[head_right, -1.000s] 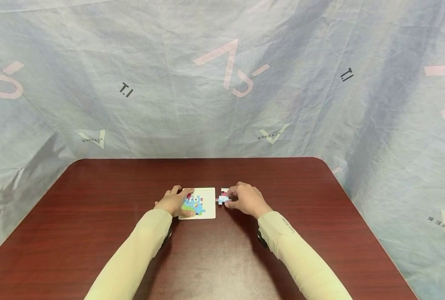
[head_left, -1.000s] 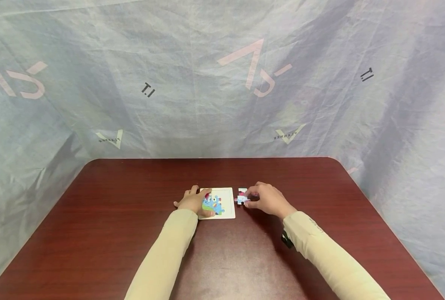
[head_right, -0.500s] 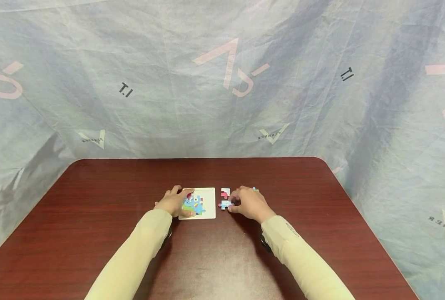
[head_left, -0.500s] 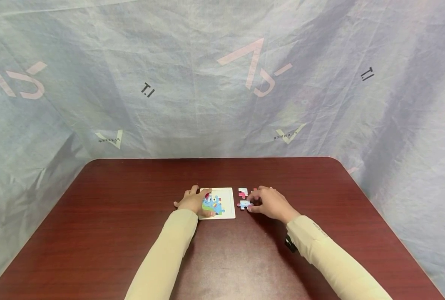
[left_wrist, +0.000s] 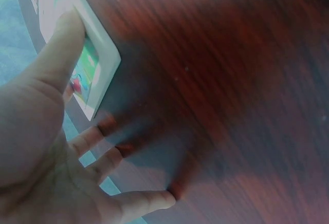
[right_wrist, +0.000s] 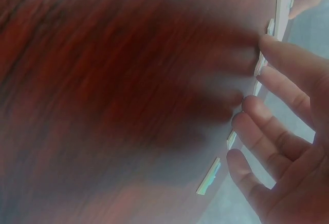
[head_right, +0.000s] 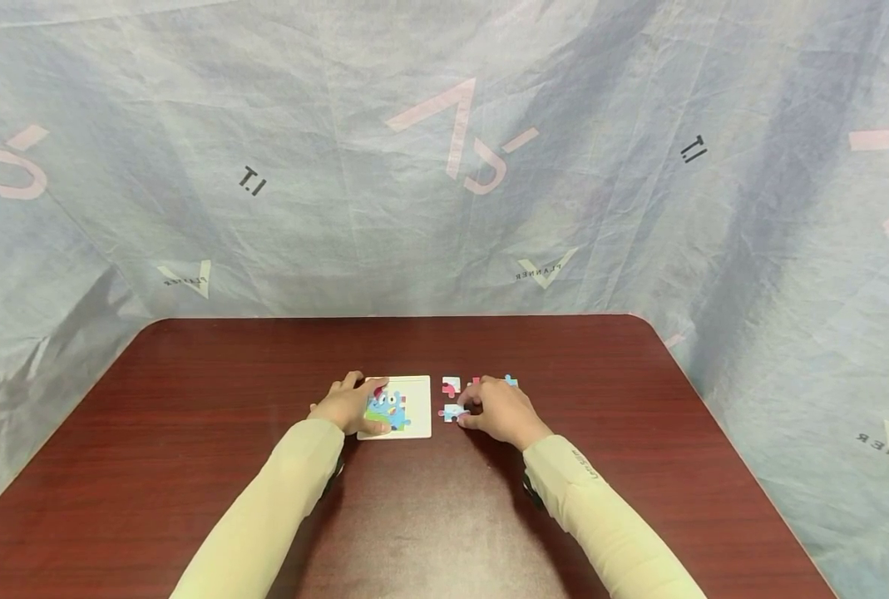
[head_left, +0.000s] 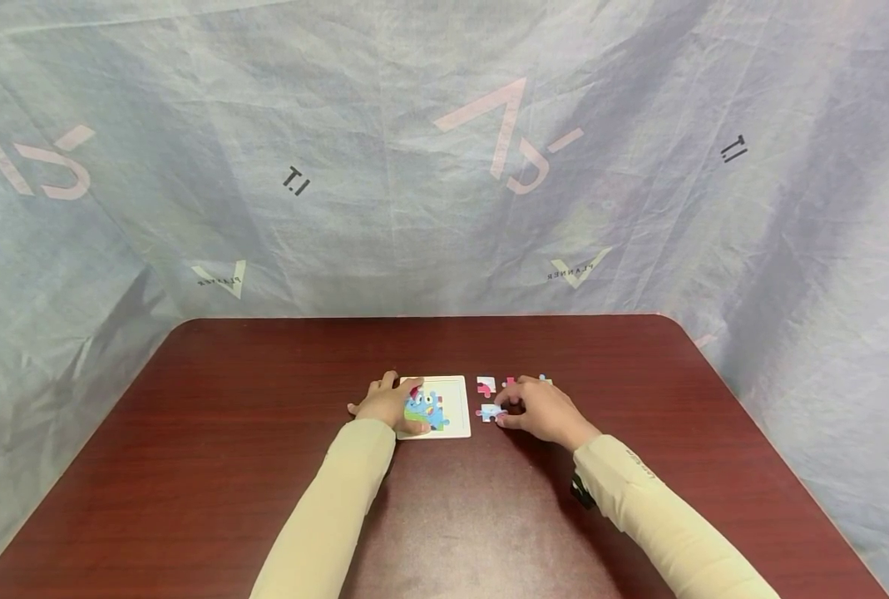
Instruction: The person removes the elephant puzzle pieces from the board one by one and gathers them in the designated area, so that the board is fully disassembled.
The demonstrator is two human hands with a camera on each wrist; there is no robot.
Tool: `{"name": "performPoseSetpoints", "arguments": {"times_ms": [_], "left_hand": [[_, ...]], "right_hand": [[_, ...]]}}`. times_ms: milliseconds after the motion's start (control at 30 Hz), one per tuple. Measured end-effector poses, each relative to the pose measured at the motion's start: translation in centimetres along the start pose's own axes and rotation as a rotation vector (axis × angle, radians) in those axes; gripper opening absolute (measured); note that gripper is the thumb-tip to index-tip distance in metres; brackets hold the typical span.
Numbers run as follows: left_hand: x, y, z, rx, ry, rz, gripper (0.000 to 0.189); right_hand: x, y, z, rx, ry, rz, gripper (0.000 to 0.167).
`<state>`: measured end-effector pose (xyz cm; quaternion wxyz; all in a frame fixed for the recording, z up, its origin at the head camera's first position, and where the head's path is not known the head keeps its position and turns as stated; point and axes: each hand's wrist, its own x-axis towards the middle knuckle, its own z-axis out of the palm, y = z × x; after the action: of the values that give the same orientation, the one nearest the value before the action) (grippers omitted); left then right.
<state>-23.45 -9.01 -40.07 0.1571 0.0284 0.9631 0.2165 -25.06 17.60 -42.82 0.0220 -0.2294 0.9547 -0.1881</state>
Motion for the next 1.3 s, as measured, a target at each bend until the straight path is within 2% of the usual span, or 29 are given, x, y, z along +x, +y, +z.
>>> {"name": "performPoseSetpoints", "arguments": {"times_ms": [200,467,833,1133,1300], "left_hand": [[0.1,-0.1,0.1,-0.005,0.012,-0.001,0.082],[0.5,-0.3,0.5,-0.015,0.010,-0.003,0.083],[-0.1,0.0,0.0,0.013,0.008,-0.002,0.081],[-0.1,-0.1,0.0,0.009,0.009,-0.003,0.081],[0.2,-0.1,0.2,0.016,0.011,-0.001,0.082]], "right_hand": [[0.0,0.0,0.1,0.014,-0.012,0.024,0.019],[0.1,0.0,-0.1,0.039,0.010,0.011,0.028],[0.1,-0.3,-0.2,0.209,0.073,0.025,0.026],[0.8,-1.7,0.4,0.338,0.100,0.024,0.025],[1.1,-2.5,0.6,0.354,0.089,0.062,0.028]]}}
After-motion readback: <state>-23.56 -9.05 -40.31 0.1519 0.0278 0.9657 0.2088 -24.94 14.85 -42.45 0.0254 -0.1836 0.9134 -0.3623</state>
